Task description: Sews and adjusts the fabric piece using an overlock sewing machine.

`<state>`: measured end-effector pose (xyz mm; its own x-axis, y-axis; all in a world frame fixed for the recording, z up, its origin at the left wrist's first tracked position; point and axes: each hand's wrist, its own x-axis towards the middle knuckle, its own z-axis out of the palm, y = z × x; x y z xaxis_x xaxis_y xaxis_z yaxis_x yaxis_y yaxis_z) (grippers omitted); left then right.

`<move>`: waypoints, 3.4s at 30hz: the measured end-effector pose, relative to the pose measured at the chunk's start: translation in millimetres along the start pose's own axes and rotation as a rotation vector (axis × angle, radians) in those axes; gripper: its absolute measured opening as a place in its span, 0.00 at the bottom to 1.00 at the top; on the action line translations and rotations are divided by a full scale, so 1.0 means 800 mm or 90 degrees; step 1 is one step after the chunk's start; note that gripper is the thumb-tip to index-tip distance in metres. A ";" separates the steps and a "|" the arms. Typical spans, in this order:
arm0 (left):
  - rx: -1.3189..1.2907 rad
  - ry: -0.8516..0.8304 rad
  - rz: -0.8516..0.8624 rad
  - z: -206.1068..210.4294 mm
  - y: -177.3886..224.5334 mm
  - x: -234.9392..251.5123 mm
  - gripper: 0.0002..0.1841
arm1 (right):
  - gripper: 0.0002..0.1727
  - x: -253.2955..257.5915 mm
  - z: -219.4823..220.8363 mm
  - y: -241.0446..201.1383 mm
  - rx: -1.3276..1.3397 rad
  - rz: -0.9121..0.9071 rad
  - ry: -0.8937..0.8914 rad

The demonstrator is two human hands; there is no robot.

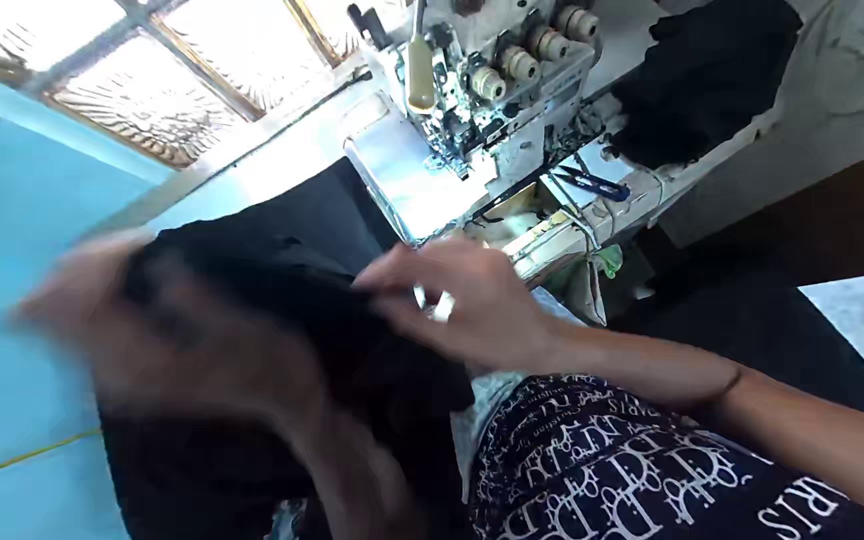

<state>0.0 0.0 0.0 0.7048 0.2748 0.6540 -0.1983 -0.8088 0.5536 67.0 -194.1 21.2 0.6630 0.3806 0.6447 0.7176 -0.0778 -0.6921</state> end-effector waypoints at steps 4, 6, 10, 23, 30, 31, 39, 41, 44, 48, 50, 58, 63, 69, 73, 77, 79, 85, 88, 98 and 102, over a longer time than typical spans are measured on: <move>0.153 -0.112 0.070 0.141 0.017 0.115 0.15 | 0.16 0.005 -0.044 0.111 -0.089 0.277 -0.024; 0.136 -0.216 0.046 0.186 0.004 0.121 0.16 | 0.16 -0.003 -0.063 0.140 -0.106 0.334 -0.035; 0.137 -0.463 -0.056 0.198 0.025 0.135 0.15 | 0.10 -0.032 -0.091 0.138 -0.063 0.347 -0.116; 0.236 -0.271 -0.108 0.226 0.000 0.131 0.21 | 0.14 -0.026 -0.051 0.147 -0.392 0.104 -0.055; 0.078 -0.315 0.174 0.148 0.030 0.078 0.15 | 0.12 -0.024 -0.046 0.145 -0.418 0.104 -0.047; 0.060 -0.368 0.198 0.139 0.032 0.071 0.18 | 0.12 -0.023 -0.045 0.146 -0.423 0.100 -0.045; 0.328 -0.477 0.266 0.086 0.030 0.029 0.07 | 0.14 -0.014 -0.040 0.161 -0.459 0.070 -0.043; 0.237 -0.524 0.253 0.073 0.030 0.036 0.11 | 0.11 -0.010 -0.043 0.161 -0.476 0.046 -0.053; 0.108 -0.561 0.256 0.061 0.038 0.040 0.17 | 0.07 0.004 -0.049 0.154 -0.479 -0.021 -0.084; 0.232 -0.529 0.323 0.051 0.053 0.050 0.13 | 0.07 0.001 -0.068 0.101 -0.293 -0.129 -0.361; 0.323 -0.548 0.325 0.049 0.057 0.058 0.06 | 0.02 -0.001 -0.075 0.074 -0.192 -0.107 -0.503; 0.303 -0.566 0.147 0.070 0.014 0.095 0.20 | 0.07 0.030 -0.086 0.109 -0.367 0.033 -0.298; 0.309 -0.410 0.162 0.106 -0.004 0.081 0.14 | 0.10 0.031 -0.054 0.167 -0.384 -0.143 -0.083; 0.260 -0.298 0.228 0.110 -0.010 0.064 0.08 | 0.10 0.007 -0.054 0.179 -0.287 -0.155 -0.053; 0.239 -0.271 0.246 0.101 0.006 0.046 0.07 | 0.12 -0.005 -0.056 0.174 -0.260 -0.146 -0.056; 0.242 -0.270 0.258 0.101 0.006 0.028 0.07 | 0.14 -0.012 -0.051 0.173 -0.271 -0.133 -0.076; 0.240 -0.269 0.255 0.104 0.004 0.023 0.07 | 0.14 -0.013 -0.049 0.176 -0.283 -0.136 -0.079; 0.270 -0.286 0.239 0.113 -0.002 0.022 0.08 | 0.16 -0.012 -0.050 0.173 -0.288 -0.132 -0.074; 0.285 -0.282 0.245 0.117 -0.003 0.022 0.09 | 0.15 -0.013 -0.047 0.174 -0.311 -0.126 -0.089; 0.316 -0.222 0.278 0.134 -0.011 0.017 0.11 | 0.07 -0.018 -0.016 0.180 -0.466 -0.148 -0.016; 0.222 -0.291 0.219 0.105 -0.003 0.037 0.11 | 0.11 -0.029 -0.028 0.169 -0.431 -0.190 0.069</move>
<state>78.6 -33.6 -25.3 0.8732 -0.2149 0.4375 -0.2861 -0.9526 0.1032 153.6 -234.1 -80.2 0.4115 0.3841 0.8265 0.8217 -0.5487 -0.1542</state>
